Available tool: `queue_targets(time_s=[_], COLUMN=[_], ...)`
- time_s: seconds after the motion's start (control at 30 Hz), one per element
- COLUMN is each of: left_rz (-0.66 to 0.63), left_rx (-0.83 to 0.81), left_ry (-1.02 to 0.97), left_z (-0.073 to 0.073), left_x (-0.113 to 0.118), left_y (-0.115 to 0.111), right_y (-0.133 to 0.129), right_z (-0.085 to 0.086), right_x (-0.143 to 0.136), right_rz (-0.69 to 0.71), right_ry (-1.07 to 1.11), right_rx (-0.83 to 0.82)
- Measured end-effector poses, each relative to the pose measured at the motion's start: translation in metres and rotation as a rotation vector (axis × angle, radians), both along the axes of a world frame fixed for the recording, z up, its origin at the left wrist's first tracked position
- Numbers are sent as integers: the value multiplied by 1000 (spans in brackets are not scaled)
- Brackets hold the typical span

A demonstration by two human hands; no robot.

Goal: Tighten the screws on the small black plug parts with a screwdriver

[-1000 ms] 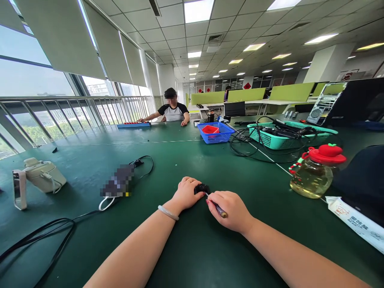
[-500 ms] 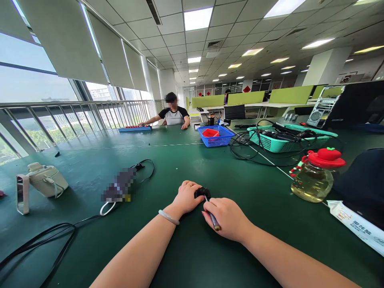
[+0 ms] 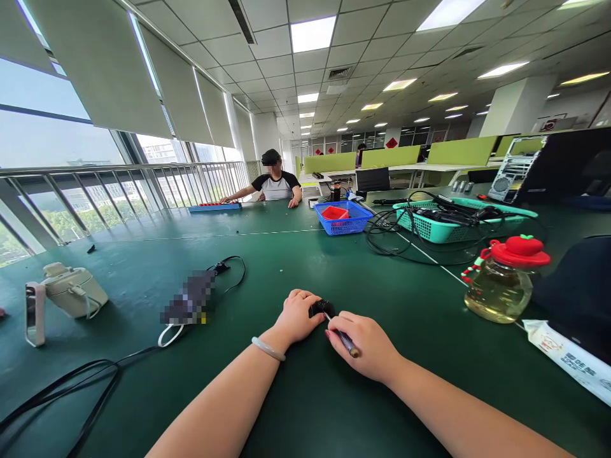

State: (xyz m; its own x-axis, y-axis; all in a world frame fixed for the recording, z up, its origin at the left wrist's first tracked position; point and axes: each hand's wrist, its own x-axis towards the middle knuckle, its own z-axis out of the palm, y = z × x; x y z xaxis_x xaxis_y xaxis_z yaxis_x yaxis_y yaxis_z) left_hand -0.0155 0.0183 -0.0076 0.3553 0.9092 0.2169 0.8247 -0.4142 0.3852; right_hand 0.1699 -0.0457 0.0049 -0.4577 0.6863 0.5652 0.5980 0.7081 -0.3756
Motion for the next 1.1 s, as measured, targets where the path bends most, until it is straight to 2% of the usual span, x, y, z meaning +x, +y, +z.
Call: queue_targets(time_s=[0.17, 0.33, 0.4, 0.6, 0.8, 0.93, 1.1], left_rz=[3, -9, -13, -17, -8, 1, -7], left_rx=[2, 12, 10, 9, 4, 2, 14], left_ry=[15, 20, 20, 23, 29, 31, 48], left_z=[-2, -3, -3, -1, 0, 1, 0], left_x=[0, -1, -1, 0, 0, 0, 0], left_y=[1, 1, 1, 1, 1, 0, 1], right_y=[7, 18, 20, 16, 8, 4, 3], right_z=[-1, -12, -15, -10, -2, -1, -1], right_x=[3, 5, 5, 6, 4, 1, 2], right_rz=[-20, -5, -4, -66, -28, -22, -25], right_ry=[287, 573, 627, 606, 307, 118, 105], right_rx=[-194, -508, -569, -451, -221, -188, -185])
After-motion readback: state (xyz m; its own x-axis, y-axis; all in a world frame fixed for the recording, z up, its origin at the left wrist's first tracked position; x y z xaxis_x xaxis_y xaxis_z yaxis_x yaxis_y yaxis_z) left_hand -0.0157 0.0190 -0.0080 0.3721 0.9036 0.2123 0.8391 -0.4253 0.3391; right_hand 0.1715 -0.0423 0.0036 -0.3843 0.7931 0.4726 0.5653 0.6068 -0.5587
